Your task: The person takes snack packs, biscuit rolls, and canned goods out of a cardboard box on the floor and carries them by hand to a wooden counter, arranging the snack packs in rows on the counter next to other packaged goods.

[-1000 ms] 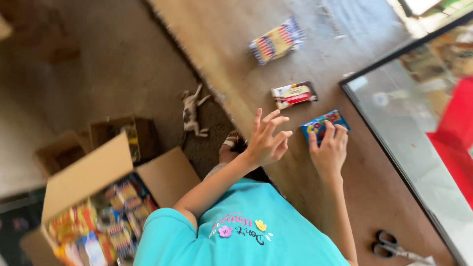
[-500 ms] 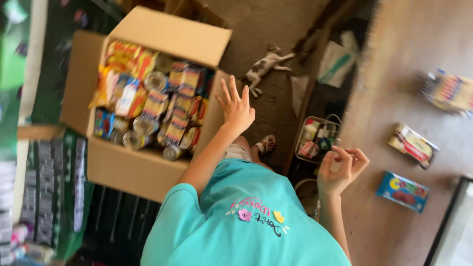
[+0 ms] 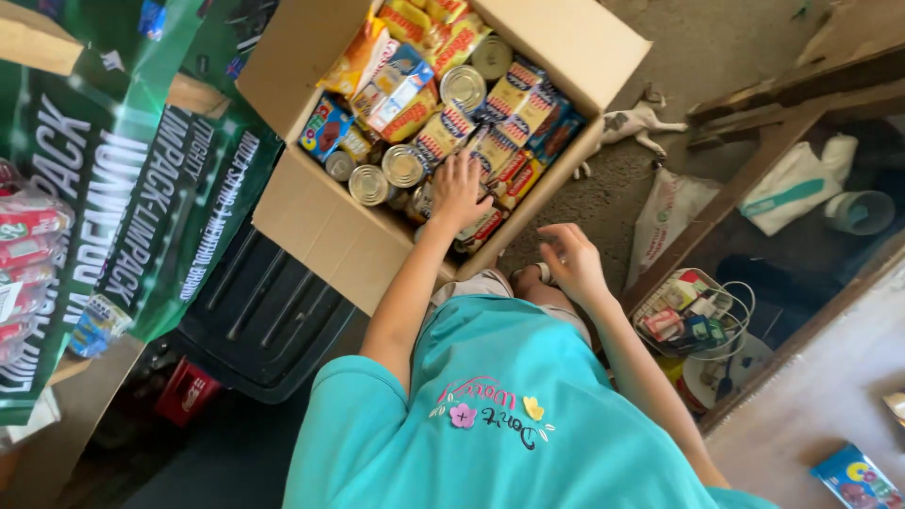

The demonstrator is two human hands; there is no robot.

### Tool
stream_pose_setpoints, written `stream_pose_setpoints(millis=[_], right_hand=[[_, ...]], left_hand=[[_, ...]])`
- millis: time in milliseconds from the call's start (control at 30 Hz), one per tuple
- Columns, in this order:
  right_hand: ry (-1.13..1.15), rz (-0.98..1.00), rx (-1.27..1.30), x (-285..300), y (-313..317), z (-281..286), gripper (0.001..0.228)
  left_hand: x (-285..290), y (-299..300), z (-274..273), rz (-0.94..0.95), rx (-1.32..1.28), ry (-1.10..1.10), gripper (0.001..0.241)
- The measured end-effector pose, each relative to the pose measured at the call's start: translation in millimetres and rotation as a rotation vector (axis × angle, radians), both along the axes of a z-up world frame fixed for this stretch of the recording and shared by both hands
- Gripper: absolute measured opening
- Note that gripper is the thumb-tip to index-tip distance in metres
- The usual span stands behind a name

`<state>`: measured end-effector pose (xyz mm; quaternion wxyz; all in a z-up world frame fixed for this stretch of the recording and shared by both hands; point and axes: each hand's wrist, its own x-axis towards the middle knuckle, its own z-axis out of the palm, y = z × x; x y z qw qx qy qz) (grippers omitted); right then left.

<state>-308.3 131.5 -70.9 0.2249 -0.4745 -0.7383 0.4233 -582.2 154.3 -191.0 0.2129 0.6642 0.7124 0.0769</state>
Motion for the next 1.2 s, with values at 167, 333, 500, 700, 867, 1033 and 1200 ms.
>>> stream_pose_setpoints(millis=[167,333,500,700,867,1033,1200], right_hand=[[0.055,0.146,-0.287,-64.9,3.6,-44.0,0.029],[0.161,0.131,-0.421,-98.0,34.9,-86.2,0.029],[0.456,-0.253,-0.804,-111.3,85.3,-127.7,0.036],[0.698,-0.479,-1.199,-137.9,100.3,-136.7,0.030],[0.667,-0.637,-1.191,-139.4,105.0,-193.0,0.032],[0.568,-0.569,-1.162,-145.1,110.4,-193.5,0.033],[0.489,-0.575,-1.054,-152.9,112.7,-177.5,0.044]], left_hand=[[-8.9,-3.9,-4.1,0.016,0.083,0.011,0.072],[-1.0,-3.9,-24.4,0.159,0.057,-0.088,0.065],[-20.5,-11.1,-23.0,0.059,0.086,-0.167,0.092],[-36.7,-24.2,-18.2,-0.006,0.030,-0.234,0.108],[-35.7,-30.3,-23.4,-0.016,0.086,-0.118,0.094],[-26.0,-46.8,-45.7,-0.075,0.308,0.098,0.052],[-19.4,-60.5,-52.6,-0.092,0.530,0.230,0.010]])
